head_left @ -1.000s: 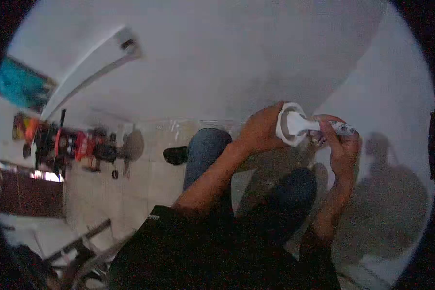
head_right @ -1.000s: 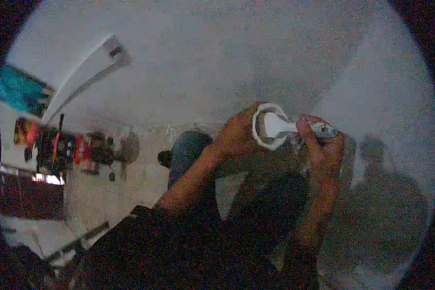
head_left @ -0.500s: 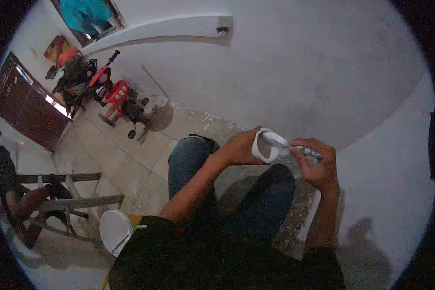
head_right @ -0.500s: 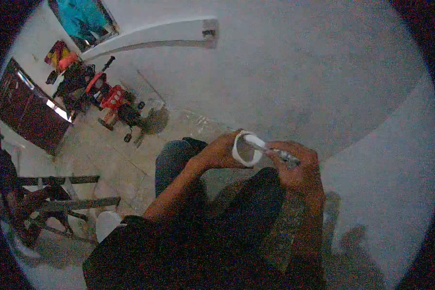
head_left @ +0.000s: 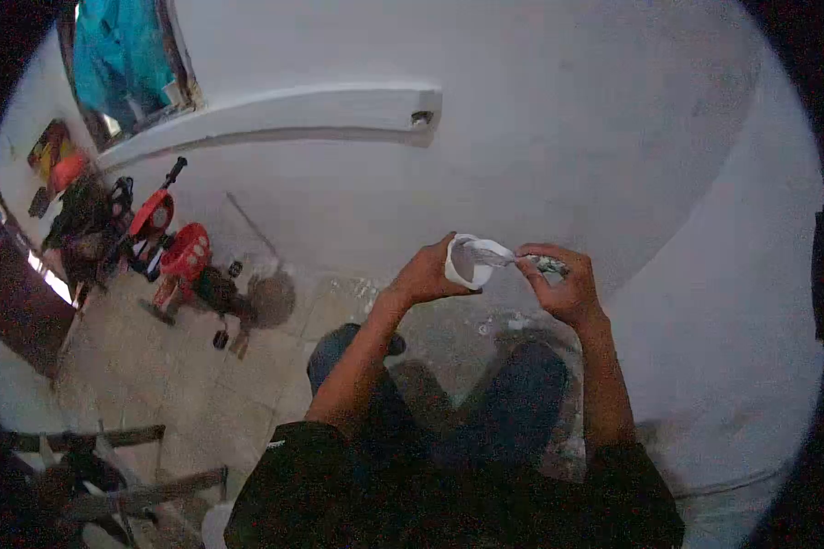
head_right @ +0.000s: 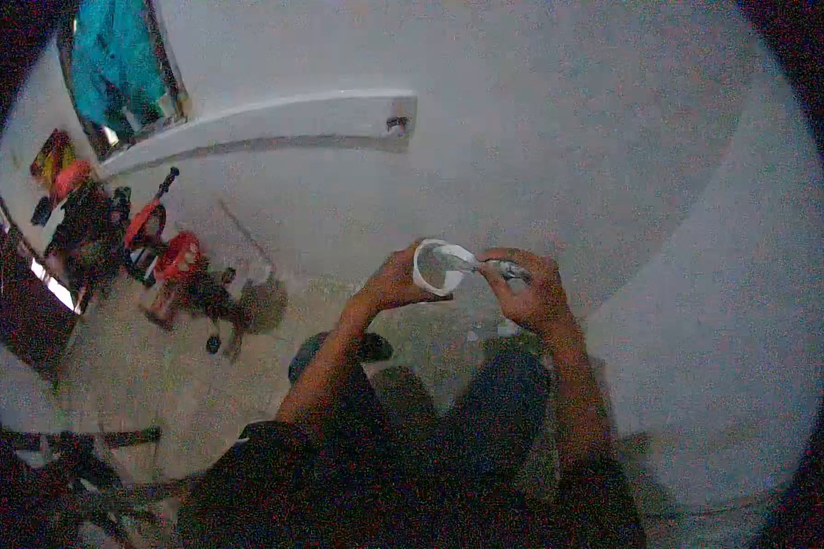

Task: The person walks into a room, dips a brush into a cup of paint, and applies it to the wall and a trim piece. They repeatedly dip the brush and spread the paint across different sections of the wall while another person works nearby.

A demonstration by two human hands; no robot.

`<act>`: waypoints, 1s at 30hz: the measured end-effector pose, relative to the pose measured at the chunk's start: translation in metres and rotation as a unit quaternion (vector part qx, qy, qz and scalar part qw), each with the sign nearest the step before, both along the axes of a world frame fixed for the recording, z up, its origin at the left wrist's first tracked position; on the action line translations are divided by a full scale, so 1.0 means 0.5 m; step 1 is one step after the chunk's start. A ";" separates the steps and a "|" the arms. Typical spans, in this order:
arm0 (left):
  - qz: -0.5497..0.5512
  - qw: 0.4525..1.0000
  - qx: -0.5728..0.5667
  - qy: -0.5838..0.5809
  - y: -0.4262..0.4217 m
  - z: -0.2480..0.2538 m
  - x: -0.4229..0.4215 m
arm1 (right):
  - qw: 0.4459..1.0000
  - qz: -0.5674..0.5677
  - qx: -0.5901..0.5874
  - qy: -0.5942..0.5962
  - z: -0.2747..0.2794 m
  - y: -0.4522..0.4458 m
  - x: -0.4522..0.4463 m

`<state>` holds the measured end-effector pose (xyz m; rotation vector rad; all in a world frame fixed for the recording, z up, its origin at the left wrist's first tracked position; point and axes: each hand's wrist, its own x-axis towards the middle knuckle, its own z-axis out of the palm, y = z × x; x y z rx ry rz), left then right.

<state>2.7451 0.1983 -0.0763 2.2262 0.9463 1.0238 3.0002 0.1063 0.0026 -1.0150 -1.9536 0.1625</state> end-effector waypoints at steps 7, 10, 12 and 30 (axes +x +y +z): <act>-0.011 0.997 -0.072 -0.010 -0.066 0.023 0.007 | 0.983 -0.084 -0.120 0.113 0.030 -0.071 0.024; 0.047 0.991 -0.123 -0.032 -0.104 -0.055 -0.001 | 0.973 -0.116 -0.156 0.123 0.035 -0.089 0.018; -0.019 0.974 -0.145 -0.172 -0.112 -0.107 0.000 | 0.966 -0.155 -0.184 0.097 0.034 -0.083 0.026; -0.058 0.961 -0.258 -0.076 -0.119 -0.347 0.169 | 0.910 -0.267 0.250 0.195 0.179 0.193 0.063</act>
